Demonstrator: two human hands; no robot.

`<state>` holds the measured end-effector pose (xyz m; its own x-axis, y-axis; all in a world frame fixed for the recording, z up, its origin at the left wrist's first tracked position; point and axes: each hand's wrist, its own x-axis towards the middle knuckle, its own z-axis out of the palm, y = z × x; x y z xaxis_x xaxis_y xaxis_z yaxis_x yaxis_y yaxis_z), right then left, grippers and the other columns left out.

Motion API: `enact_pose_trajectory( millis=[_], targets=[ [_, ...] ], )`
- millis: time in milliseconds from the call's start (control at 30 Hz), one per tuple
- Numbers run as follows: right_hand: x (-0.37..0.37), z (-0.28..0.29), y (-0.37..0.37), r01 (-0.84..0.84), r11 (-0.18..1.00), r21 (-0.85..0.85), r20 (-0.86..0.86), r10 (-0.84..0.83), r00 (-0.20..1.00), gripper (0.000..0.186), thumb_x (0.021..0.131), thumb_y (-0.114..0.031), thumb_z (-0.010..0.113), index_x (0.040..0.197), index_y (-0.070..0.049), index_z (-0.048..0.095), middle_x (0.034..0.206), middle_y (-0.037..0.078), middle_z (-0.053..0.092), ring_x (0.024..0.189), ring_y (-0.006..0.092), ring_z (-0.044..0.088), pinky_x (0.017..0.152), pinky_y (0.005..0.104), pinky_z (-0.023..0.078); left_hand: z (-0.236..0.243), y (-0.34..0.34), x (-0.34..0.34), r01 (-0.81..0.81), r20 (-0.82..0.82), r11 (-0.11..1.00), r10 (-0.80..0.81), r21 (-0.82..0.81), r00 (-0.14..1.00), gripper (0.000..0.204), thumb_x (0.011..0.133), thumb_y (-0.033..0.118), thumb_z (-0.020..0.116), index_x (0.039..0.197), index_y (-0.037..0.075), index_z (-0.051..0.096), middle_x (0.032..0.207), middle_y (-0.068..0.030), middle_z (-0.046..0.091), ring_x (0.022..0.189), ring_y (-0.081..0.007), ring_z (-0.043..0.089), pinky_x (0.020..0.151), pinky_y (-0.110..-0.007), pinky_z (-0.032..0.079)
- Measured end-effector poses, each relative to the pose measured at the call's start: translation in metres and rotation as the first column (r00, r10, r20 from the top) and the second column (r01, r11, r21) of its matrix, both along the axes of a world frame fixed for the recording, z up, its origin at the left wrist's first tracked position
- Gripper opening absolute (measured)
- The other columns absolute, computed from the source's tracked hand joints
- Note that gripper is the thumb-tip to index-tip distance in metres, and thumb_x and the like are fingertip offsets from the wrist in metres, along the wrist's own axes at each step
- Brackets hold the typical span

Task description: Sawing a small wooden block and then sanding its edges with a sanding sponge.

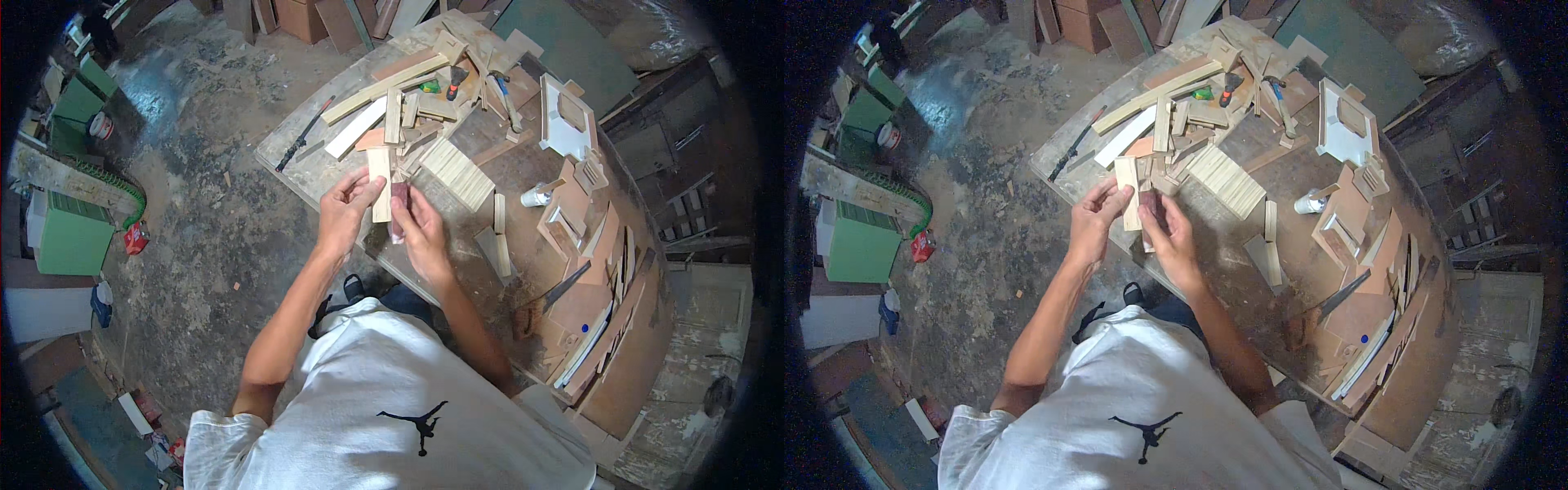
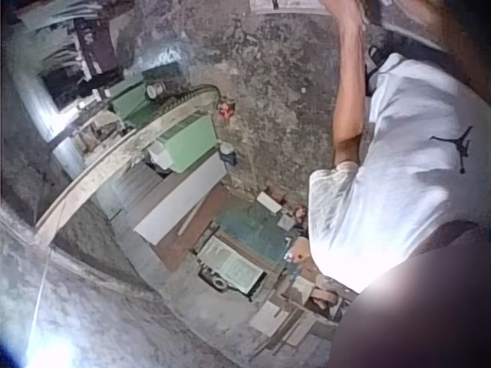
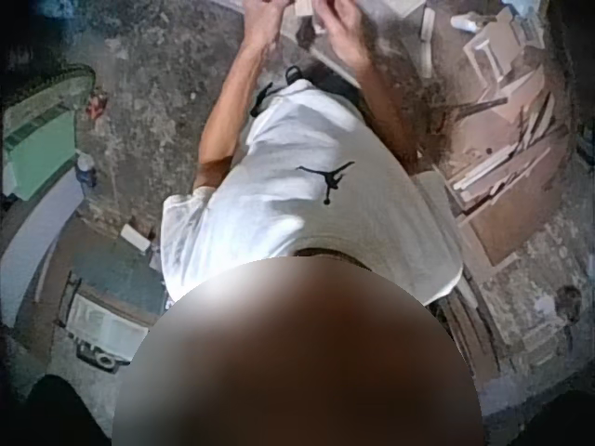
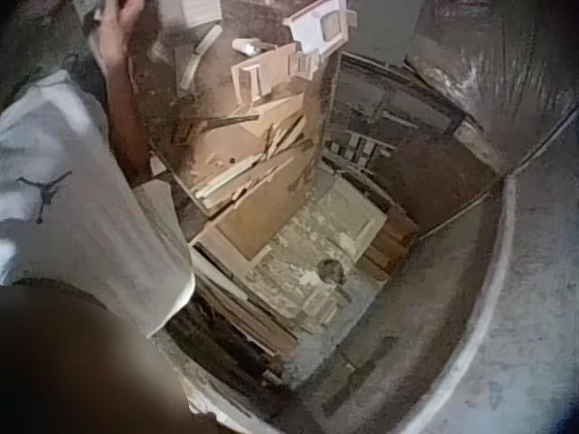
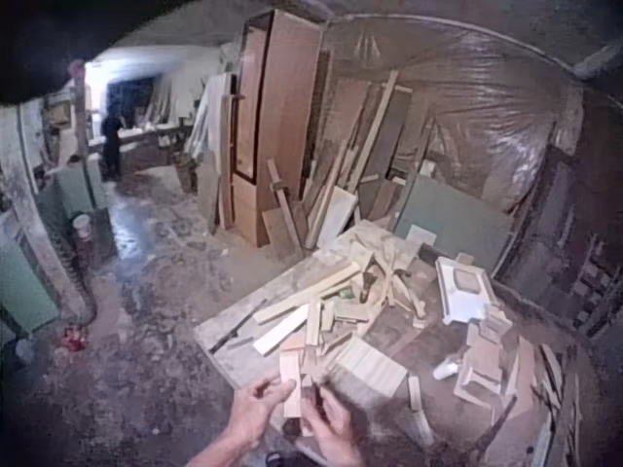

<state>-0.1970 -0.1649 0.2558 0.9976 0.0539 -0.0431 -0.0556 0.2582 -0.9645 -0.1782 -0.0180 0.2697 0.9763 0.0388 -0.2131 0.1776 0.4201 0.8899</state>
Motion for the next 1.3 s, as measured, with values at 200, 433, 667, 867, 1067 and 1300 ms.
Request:
enact_pose_trajectory(
  millis=[200, 433, 667, 867, 1067, 1300],
  targets=[
    [0.019, 0.010, 0.000, 0.069, 0.997, 0.023, 0.058, -0.070, 0.996, 0.042, 0.103, -0.023, 0.065, 0.136, 0.001, 0.057, 0.112, 0.002, 0.066, 0.097, 0.0086, 0.060, 0.079, 0.0241, 0.050, -0.008, -0.004, -0.017, 0.120, -0.056, 0.992, -0.118, 0.030, 0.991, 0.046, 0.093, 0.015, 0.077, 0.132, -0.006, 0.063, 0.113, -0.0104, 0.073, 0.099, -0.0128, 0.068, 0.091, -0.027, 0.053],
    [0.021, 0.005, 0.000, 0.122, 0.992, 0.016, 0.092, -0.123, 0.988, 0.043, 0.102, -0.023, 0.066, 0.136, 0.002, 0.056, 0.112, 0.004, 0.067, 0.098, 0.0091, 0.062, 0.080, 0.0252, 0.051, -0.006, -0.007, -0.019, 0.132, -0.138, 0.977, -0.110, 0.164, 0.984, 0.042, 0.094, 0.018, 0.076, 0.130, -0.001, 0.067, 0.109, -0.0079, 0.074, 0.096, -0.0102, 0.067, 0.087, -0.025, 0.052],
    [-0.006, 0.011, 0.006, -0.033, 0.999, -0.022, -0.018, 0.033, 0.999, 0.041, 0.101, -0.022, 0.067, 0.133, 0.000, 0.056, 0.111, 0.005, 0.067, 0.096, 0.0108, 0.062, 0.082, 0.0253, 0.051, 0.000, 0.005, -0.003, 0.006, -0.007, 0.999, -0.005, 0.054, 1.000, 0.042, 0.092, 0.018, 0.078, 0.128, -0.001, 0.068, 0.109, -0.0082, 0.074, 0.095, -0.0105, 0.067, 0.085, -0.026, 0.052],
    [0.020, 0.016, 0.002, 0.027, 0.999, 0.044, 0.066, -0.030, 0.997, 0.044, 0.101, -0.023, 0.067, 0.134, 0.004, 0.056, 0.114, 0.006, 0.067, 0.095, 0.0113, 0.063, 0.082, 0.0237, 0.051, 0.005, 0.004, -0.017, 0.120, 0.026, 0.966, -0.130, 0.230, 0.991, 0.042, 0.093, 0.018, 0.077, 0.129, -0.001, 0.068, 0.113, -0.0098, 0.073, 0.098, -0.0120, 0.068, 0.090, -0.029, 0.053],
    [-0.002, 0.000, -0.005, 0.021, 0.998, 0.059, -0.031, -0.019, 0.999, 0.047, 0.102, -0.024, 0.067, 0.139, 0.003, 0.054, 0.115, 0.005, 0.066, 0.099, 0.0088, 0.059, 0.084, 0.0250, 0.048, 0.030, 0.029, 0.018, 0.021, 0.061, 0.986, -0.011, -0.166, 0.998, 0.047, 0.100, 0.022, 0.068, 0.139, -0.001, 0.057, 0.123, -0.0072, 0.070, 0.109, -0.0141, 0.067, 0.098, -0.033, 0.054],
    [-0.002, 0.023, -0.020, 0.042, 0.981, 0.187, -0.067, -0.029, 0.997, 0.040, 0.103, -0.024, 0.063, 0.135, 0.000, 0.058, 0.114, 0.002, 0.064, 0.102, 0.0080, 0.058, 0.089, 0.0232, 0.046, 0.022, 0.024, 0.014, 0.209, 0.213, 0.849, -0.117, -0.485, 0.970, 0.050, 0.103, 0.024, 0.063, 0.146, 0.003, 0.048, 0.135, -0.0070, 0.064, 0.123, -0.0186, 0.061, 0.105, -0.037, 0.051]
  ],
)
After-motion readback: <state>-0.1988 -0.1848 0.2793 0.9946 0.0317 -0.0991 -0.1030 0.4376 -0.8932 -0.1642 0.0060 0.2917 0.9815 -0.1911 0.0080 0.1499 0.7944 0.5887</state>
